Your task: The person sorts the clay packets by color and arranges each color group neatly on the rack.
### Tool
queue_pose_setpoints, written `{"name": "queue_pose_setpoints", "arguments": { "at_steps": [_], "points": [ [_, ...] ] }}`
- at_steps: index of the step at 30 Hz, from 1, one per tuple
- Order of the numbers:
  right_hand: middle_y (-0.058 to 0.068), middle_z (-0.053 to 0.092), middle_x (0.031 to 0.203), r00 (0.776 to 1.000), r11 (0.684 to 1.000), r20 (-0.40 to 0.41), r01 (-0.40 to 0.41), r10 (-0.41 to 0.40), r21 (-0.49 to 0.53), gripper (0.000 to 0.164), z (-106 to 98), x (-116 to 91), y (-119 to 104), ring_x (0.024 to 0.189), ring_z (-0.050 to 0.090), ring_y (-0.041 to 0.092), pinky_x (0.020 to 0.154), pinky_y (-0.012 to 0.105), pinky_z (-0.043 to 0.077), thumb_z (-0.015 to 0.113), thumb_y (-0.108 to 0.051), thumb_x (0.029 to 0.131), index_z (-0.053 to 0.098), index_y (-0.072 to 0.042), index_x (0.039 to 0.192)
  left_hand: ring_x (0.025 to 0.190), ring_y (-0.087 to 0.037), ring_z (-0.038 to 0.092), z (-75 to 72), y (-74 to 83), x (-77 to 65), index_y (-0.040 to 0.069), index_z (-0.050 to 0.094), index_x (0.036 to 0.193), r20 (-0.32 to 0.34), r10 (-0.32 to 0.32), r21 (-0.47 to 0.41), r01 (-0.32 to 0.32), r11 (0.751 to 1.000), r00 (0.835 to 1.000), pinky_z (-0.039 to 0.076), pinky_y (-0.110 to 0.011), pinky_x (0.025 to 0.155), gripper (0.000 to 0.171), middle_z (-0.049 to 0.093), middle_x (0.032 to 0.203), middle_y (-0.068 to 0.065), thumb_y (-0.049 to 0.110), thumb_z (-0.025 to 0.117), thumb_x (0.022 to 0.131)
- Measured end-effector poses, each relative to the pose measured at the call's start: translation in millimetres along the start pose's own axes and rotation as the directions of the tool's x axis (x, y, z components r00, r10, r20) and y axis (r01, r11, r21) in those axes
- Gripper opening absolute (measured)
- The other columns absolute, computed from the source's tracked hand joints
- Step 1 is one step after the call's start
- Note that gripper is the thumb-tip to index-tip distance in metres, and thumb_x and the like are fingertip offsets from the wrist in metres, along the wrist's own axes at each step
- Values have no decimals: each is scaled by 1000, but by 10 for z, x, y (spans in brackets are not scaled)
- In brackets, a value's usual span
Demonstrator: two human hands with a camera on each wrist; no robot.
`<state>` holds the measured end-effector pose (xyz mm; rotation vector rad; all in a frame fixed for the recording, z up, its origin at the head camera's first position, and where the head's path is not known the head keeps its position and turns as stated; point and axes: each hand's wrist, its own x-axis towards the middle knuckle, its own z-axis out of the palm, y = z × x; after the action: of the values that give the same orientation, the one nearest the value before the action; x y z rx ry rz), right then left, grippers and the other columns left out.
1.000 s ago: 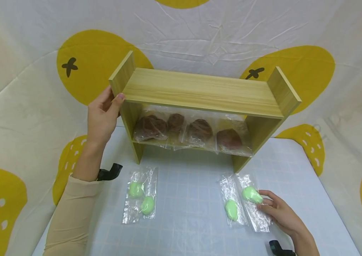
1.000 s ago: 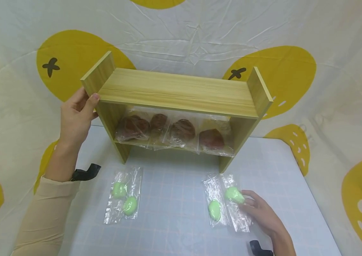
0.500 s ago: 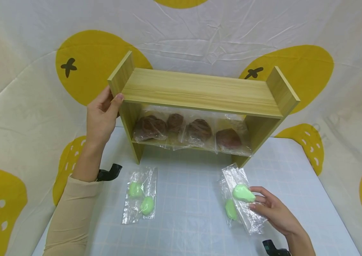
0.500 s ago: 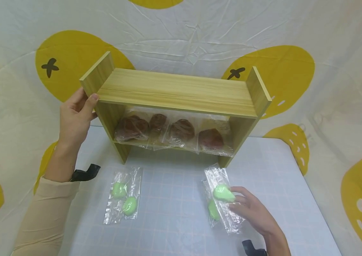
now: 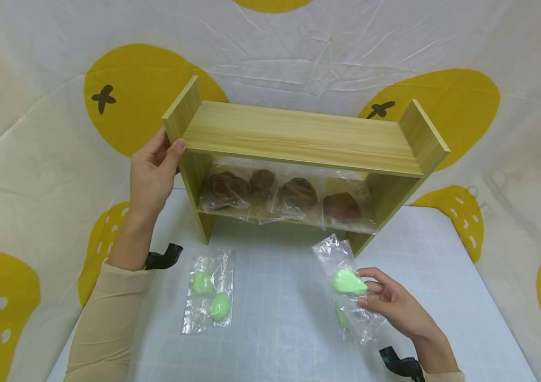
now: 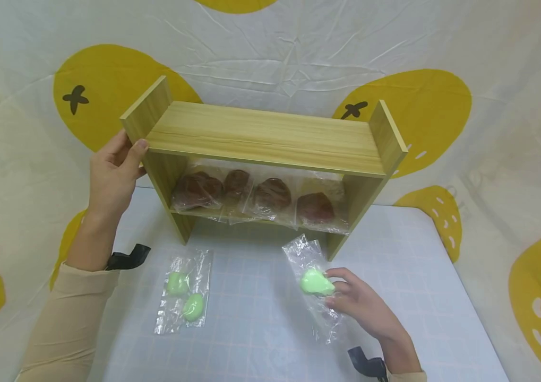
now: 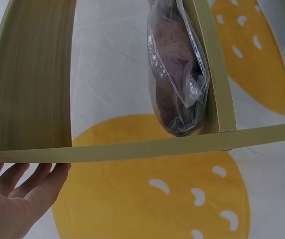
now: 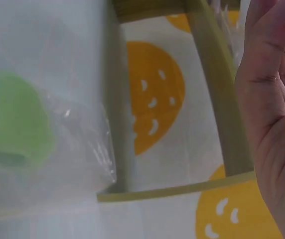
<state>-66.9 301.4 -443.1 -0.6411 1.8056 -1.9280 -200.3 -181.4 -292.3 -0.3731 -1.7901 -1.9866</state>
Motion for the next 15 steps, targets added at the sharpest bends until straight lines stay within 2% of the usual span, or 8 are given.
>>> {"name": "queue_pose_setpoints", "arguments": {
  "at_steps": [9, 15],
  "points": [
    [15, 69, 113, 991, 994, 71, 111, -112, 18, 47, 184, 375, -174, 87, 68, 16, 75, 33, 60, 55, 18, 93, 42, 5, 136, 111, -26, 63, 2, 3, -5, 17, 61, 140, -2, 10, 8, -10, 1000, 1000, 56, -34, 87, 45, 60, 136, -14, 15, 69, 96],
    [19, 68, 110, 974, 982, 131, 188, -186, -9, 47, 319, 652, -357, 85, 67, 15, 73, 30, 60, 58, 17, 92, 42, 6, 135, 112, -26, 63, -3, 3, -6, 18, 61, 140, -6, 6, 26, -6, 1000, 1000, 56, -35, 88, 45, 60, 136, -13, 16, 69, 96]
  ]
}}
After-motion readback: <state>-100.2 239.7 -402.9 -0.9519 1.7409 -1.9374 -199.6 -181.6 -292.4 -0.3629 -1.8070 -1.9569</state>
